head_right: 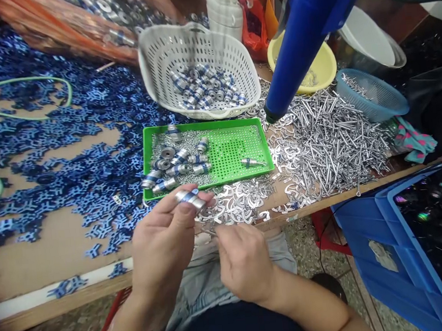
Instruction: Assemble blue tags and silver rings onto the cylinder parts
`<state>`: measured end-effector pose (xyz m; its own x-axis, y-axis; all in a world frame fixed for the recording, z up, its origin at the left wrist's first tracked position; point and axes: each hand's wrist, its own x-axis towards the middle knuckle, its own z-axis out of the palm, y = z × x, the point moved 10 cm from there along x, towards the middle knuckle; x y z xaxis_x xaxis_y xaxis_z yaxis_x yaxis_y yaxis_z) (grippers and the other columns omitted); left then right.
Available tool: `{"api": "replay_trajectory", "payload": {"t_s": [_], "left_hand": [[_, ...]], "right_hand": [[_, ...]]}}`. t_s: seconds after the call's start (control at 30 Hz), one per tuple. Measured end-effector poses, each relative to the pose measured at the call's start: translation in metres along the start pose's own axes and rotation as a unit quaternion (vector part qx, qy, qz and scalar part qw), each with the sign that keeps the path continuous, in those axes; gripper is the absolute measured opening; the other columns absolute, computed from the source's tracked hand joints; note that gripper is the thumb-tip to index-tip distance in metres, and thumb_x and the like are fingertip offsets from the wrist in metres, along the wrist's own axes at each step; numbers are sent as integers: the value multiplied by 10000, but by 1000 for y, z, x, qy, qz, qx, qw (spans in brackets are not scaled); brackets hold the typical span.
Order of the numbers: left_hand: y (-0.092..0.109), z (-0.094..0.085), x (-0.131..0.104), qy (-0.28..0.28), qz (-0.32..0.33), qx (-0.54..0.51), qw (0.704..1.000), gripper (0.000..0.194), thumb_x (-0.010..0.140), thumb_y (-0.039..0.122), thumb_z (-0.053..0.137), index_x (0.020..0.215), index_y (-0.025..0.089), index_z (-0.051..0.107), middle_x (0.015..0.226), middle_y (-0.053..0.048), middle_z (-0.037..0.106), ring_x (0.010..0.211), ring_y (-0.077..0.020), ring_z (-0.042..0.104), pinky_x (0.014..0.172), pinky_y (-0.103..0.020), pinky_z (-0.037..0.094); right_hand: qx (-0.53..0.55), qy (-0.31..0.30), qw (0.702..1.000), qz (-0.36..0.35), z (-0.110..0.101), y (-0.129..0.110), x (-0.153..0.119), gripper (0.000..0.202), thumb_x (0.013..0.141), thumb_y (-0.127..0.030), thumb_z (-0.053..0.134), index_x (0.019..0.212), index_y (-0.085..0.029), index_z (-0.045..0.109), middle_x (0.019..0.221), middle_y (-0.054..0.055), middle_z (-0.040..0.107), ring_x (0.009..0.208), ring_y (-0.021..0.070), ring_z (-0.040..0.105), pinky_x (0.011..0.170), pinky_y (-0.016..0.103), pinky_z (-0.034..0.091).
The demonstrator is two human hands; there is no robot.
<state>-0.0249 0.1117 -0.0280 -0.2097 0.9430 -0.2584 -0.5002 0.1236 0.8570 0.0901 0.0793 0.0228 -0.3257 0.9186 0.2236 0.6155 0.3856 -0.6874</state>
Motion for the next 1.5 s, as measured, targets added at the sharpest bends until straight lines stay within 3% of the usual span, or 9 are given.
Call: {"api": "replay_trajectory", "payload": {"t_s": [0.23, 0.57, 0.63, 0.8, 1.0, 1.07, 1.33, 1.43, 1.5], "left_hand": [[-30, 26, -3, -96, -220, -168, 956, 371, 667, 381, 750, 963, 169, 678, 765, -31, 730, 756, -144, 686, 747, -218, 551], [-13, 24, -10, -108, -86, -51, 989, 263, 731, 261, 714, 991, 249, 672, 854, -4, 735, 802, -108, 672, 741, -156, 524], [-2, 25, -13, -131, -27, 4, 991, 275, 732, 175, 706, 988, 269, 673, 894, 7, 729, 836, -112, 669, 771, -162, 522], [16, 25, -22, -142, 75, 96, 982, 328, 694, 93, 708, 961, 280, 682, 970, 13, 714, 899, -124, 659, 813, -156, 509], [22, 20, -16, -112, 92, 156, 977, 284, 731, 127, 680, 995, 229, 658, 851, -14, 722, 762, -143, 674, 725, -221, 551], [34, 6, -11, -46, 131, 155, 978, 275, 748, 132, 665, 1003, 235, 646, 848, -6, 718, 751, -133, 670, 685, -209, 553], [32, 42, -33, -206, 320, 375, 845, 774, 785, 55, 575, 1409, 305, 191, 1088, -54, 676, 1165, -228, 532, 1036, -446, 374], [24, 54, -39, -253, 362, 430, 788, 789, 810, 52, 512, 1432, 284, 87, 1126, -72, 660, 1213, -234, 488, 1031, -437, 373], [22, 56, -38, -259, 374, 465, 760, 799, 813, 92, 535, 1436, 267, 67, 1155, -87, 644, 1218, -246, 482, 1006, -419, 402]], "right_hand": [[88, 45, 991, 85, -23, 14, -3, 176, 887, -174, 427, 1059, -211, 432, 781, 5, 604, 655, 111, 578, 581, 214, 446], [93, 43, 990, 100, -24, 10, 7, 69, 870, -175, 442, 906, -199, 496, 727, 2, 579, 624, 114, 543, 564, 238, 391], [276, 9, 944, 183, -9, 26, 3, 52, 878, -246, 451, 879, -207, 485, 653, -34, 508, 521, 79, 446, 495, 211, 338], [632, -120, 693, 326, 45, 25, -8, 221, 830, -407, 524, 933, -227, 450, 470, -129, 180, 382, 52, 97, 354, 167, 127], [372, 32, 908, 191, 9, 32, -7, 140, 888, -346, 456, 844, -214, 455, 658, -46, 442, 517, 71, 350, 489, 217, 281], [331, 13, 925, 188, 10, 35, -12, 116, 894, -323, 454, 875, -210, 473, 636, -49, 433, 537, 79, 365, 509, 225, 284], [679, -126, 629, 356, 56, 48, -14, 420, 615, -356, 775, 929, -185, 554, 511, -123, 364, 359, -2, 105, 342, 167, 70], [683, -122, 611, 382, 62, 52, -17, 318, 561, -300, 804, 768, -179, 594, 428, -136, 336, 326, -10, 107, 319, 153, 80], [636, -68, 666, 385, 48, 71, -15, 306, 532, -291, 815, 747, -183, 626, 446, -114, 434, 322, -10, 207, 317, 139, 150]]}}
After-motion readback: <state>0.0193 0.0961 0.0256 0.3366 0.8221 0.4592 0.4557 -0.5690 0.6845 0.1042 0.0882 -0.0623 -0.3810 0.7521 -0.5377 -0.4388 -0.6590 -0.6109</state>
